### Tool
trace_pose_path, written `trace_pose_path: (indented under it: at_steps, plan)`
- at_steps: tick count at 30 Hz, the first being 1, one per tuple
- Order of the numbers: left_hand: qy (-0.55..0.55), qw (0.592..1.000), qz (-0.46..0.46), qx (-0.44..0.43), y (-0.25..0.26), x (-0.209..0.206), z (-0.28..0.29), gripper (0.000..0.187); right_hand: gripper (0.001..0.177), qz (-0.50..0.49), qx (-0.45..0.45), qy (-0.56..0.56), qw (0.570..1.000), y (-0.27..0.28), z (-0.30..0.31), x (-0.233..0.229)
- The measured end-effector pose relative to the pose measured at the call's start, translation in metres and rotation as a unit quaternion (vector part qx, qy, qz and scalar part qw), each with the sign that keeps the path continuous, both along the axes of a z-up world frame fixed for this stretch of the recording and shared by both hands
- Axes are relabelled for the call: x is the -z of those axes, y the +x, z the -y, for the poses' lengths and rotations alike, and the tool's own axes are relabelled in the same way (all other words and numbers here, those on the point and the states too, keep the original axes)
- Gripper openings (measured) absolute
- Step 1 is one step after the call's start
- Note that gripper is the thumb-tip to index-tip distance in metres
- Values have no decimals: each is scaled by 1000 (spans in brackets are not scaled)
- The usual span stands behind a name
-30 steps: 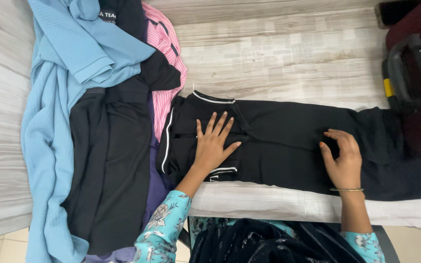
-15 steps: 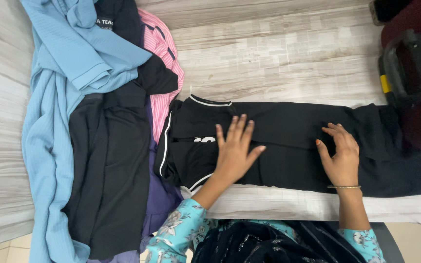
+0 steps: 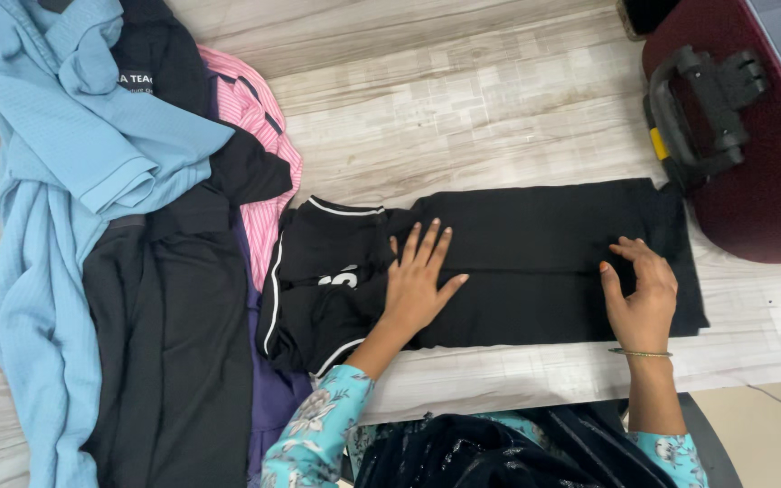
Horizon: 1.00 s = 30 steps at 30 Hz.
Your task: The person buttons a shirt, smooths it out on the floor, and folds it before placing it inside a suitcase.
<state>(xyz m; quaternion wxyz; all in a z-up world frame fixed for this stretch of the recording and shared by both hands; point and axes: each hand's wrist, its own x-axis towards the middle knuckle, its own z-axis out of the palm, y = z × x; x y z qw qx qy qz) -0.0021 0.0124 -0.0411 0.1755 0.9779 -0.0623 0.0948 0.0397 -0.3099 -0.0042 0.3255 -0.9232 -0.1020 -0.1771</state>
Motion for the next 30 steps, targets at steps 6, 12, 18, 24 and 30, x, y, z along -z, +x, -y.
trace_pose_path:
  at_steps: [6, 12, 18, 24, 30]
  plan:
    - [1, 999, -22, -47, -30, -12, -65, 77, 37, -9, 10, -60, 998, 6, -6, 28]
    - [7, 998, -9, -56, -34, -11, -67, 76, 36, 17, 24, -116, 993, 29, -9, 44]
    - [4, 998, 13, -55, -34, -10, -61, 74, 59, -39, 115, -94, 988, 52, -11, 38]
    - [-12, 999, 2, -40, -43, -12, -52, 72, 60, 2, 36, -152, 988, 71, -25, 8]
    - [-24, 999, -12, -41, -45, -14, -49, 72, 53, -42, -117, -95, 988, 110, -29, 10]
